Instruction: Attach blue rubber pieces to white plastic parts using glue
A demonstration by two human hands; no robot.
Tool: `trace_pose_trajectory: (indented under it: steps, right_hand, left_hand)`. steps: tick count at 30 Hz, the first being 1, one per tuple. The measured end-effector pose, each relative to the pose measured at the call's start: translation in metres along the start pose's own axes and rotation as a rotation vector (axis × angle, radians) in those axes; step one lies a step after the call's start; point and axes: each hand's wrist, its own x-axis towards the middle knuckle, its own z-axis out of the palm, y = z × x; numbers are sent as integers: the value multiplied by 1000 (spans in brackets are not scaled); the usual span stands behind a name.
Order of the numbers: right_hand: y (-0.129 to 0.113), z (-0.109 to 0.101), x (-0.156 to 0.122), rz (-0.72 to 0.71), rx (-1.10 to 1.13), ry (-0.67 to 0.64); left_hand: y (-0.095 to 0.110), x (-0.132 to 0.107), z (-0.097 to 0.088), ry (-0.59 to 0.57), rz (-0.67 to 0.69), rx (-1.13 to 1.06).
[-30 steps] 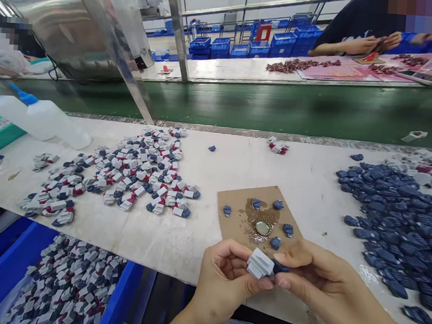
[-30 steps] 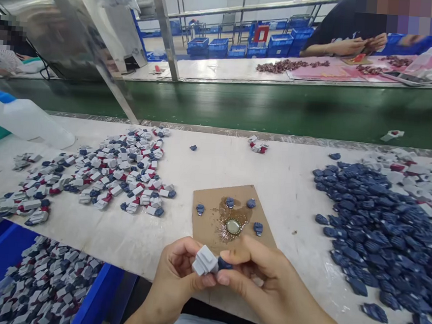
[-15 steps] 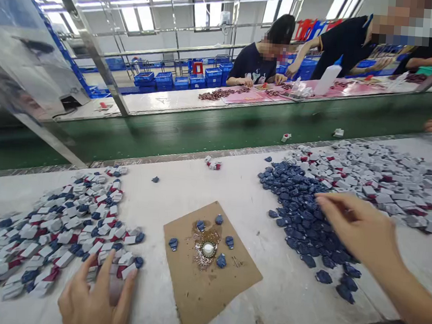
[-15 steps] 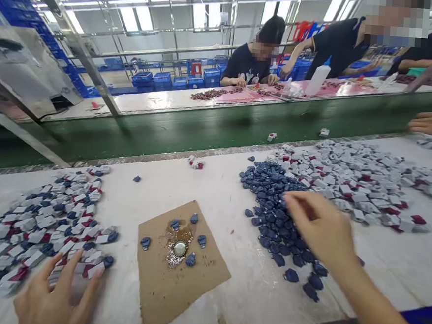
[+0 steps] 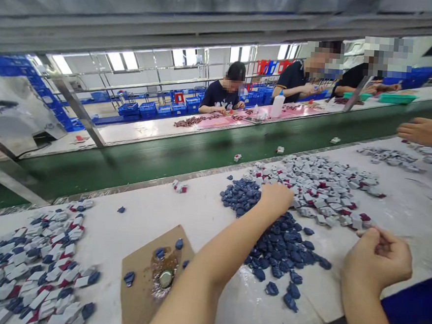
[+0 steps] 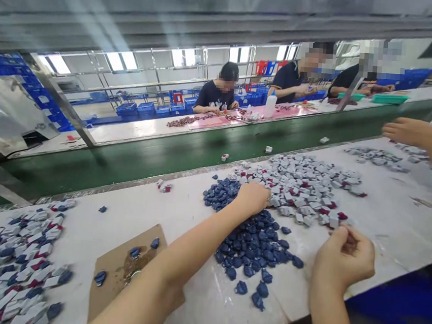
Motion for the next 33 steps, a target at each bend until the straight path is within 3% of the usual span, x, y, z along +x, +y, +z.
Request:
trace_pose_trajectory:
  steps: [3,7,10,14,18,22,23,25,27,29,31,33]
  right_hand:
    - [1,1,-1,11,97,-19]
    - [-6,0,-5,14,175,-71]
    - [-11,-3,-8,25,198,-95]
    - [-12,-3,-7,17,213,-135]
    - [-23,-5,-7,-8,223,-164]
    - [-62,-23,-37,-86,253,-244]
    - [-76,-29,-50,-112,267,-313]
    - [-105,-40,-80,-255,302,-582]
    - [-132,-44,-108,-540,337,-941]
    - [-153,-38,-129,-840,342,-1217]
    - [-167,-23,-144,-997,276,-1350]
    - [-176,-6,-153,-1048,181,-1421]
  left_hand:
    - [4,31,24,-60,-49,-29]
    - [3,30,38,-64,-72,-155]
    - [-1,22,32,-21,-87,-329]
    - [-16,-3,9,114,-109,-638]
    - [-37,-67,-19,171,-166,-948]
    - [-48,-172,-34,236,-325,-1204]
    - [-48,-200,-35,259,-392,-1279]
    - [-47,-253,-35,342,-546,-1406]
    - [-45,-298,-31,491,-708,-1479]
    - [-44,-334,-24,663,-858,-1530]
    - [-44,-360,-15,780,-972,-1665]
    - [-46,-376,-6,826,-1014,-1819]
